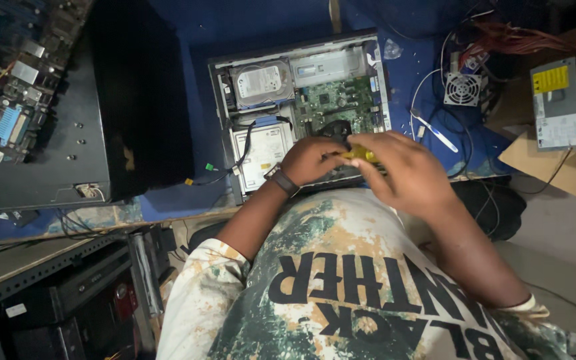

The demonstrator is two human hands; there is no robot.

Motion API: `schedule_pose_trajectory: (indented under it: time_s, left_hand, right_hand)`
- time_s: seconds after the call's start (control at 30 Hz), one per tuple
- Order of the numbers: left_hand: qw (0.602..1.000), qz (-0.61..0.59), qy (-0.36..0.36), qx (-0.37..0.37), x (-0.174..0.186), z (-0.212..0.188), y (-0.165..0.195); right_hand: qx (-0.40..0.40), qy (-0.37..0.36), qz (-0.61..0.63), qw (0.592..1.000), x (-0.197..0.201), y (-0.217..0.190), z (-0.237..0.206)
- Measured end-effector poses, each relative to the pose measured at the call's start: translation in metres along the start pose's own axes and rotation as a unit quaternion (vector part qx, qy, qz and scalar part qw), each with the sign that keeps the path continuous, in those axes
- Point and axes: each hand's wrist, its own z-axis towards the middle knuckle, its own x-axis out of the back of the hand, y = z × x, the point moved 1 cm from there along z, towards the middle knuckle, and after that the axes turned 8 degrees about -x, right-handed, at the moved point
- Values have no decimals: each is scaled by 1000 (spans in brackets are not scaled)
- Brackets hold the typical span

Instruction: The person uses a yellow screwdriver to remove screws from a power supply unit and then from the motherboard inside an open desktop computer case. The power supply is removed and set aside on the table. The person continues to unscrew components on the motherboard.

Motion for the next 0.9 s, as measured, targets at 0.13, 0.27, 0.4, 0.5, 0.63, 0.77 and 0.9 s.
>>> schedule_pose_trajectory:
  time_s: [0.13, 0.27, 0.4, 0.5, 0.63, 0.77, 0.9]
  left_hand:
    - [999, 11, 31, 31, -2, -2, 3]
    - [997, -9, 25, 69, -1, 0, 2]
    - [999, 7, 20, 34, -2, 4, 8]
    - [998, 55, 23, 12, -1, 6, 16]
    - [997, -33, 18, -61, 3, 5, 24]
    - [995, -9, 24, -101, -6, 6, 26]
    - [995, 63, 80, -24, -13, 6, 18]
  right_hand:
    - [11, 16, 85, 996, -12, 1, -3]
    - [-26, 73, 372, 925, -56, 7, -2]
    - [29, 245, 445, 861, -97, 24, 7]
    - [9, 215, 535, 817, -106, 39, 6]
    - [76, -37, 585, 807, -89, 59, 20]
    - [126, -330, 623, 698, -56, 79, 51]
    - [-23, -102, 543, 833, -59, 55, 40]
